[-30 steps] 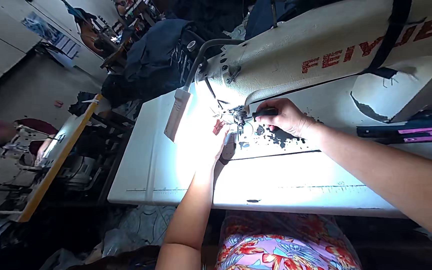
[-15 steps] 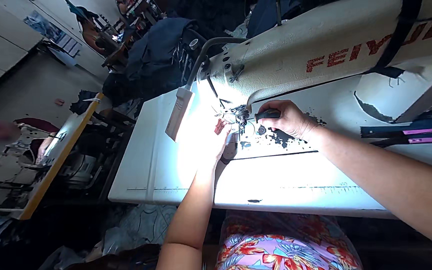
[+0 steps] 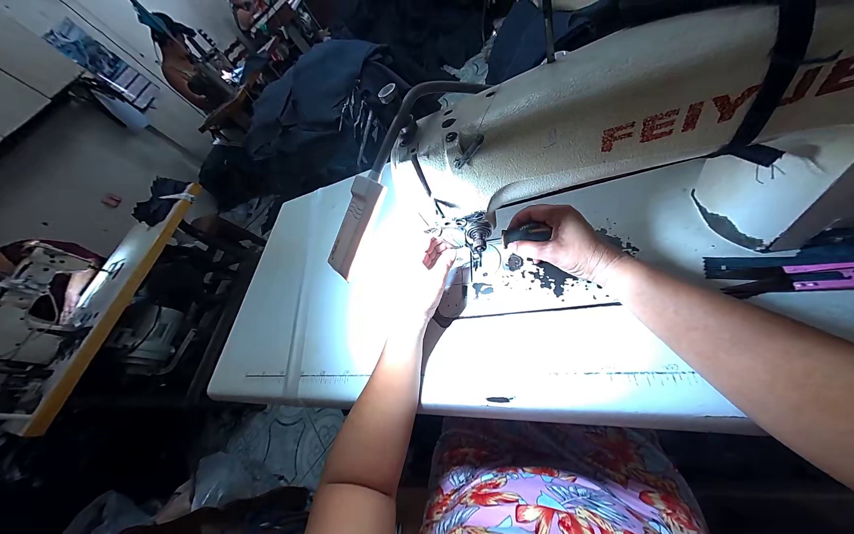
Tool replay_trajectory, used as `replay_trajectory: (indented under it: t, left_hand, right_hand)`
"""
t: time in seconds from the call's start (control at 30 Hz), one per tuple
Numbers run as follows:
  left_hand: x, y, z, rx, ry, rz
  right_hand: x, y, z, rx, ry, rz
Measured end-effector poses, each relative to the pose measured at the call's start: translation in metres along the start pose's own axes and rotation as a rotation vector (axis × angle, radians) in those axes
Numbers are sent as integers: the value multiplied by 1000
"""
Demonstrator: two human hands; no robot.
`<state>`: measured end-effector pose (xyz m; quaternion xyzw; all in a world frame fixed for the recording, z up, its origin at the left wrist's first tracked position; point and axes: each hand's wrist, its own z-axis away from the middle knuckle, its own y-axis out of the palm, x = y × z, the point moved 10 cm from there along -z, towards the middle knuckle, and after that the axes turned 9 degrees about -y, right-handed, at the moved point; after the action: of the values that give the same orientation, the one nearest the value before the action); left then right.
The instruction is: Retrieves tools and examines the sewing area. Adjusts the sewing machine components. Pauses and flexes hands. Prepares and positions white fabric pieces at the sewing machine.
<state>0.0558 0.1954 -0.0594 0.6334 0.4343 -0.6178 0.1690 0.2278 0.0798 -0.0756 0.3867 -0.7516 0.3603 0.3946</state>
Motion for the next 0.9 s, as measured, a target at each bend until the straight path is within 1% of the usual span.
replay_trajectory:
  t: [0.33, 0.47, 0.57, 0.63, 0.77, 0.9]
  left_hand:
    - [0, 1, -1, 27, 14, 13]
    - [0, 0, 0, 6, 26, -14]
    - [1, 0, -1, 10, 49, 0]
    - [1, 1, 0, 11, 30, 7]
    - [-1, 1, 0, 9, 6, 13]
    - [2, 0, -2, 20, 24, 20]
  right_hand:
    - [-3, -1, -1, -15, -45, 31]
    - [-2, -2, 0, -3, 0, 61]
    - [-3, -1, 1, 0, 18, 33]
    - [-3, -1, 1, 8, 35, 10]
    - [-4, 0, 0, 4, 39, -9]
    - [-5, -1, 0, 7, 36, 19]
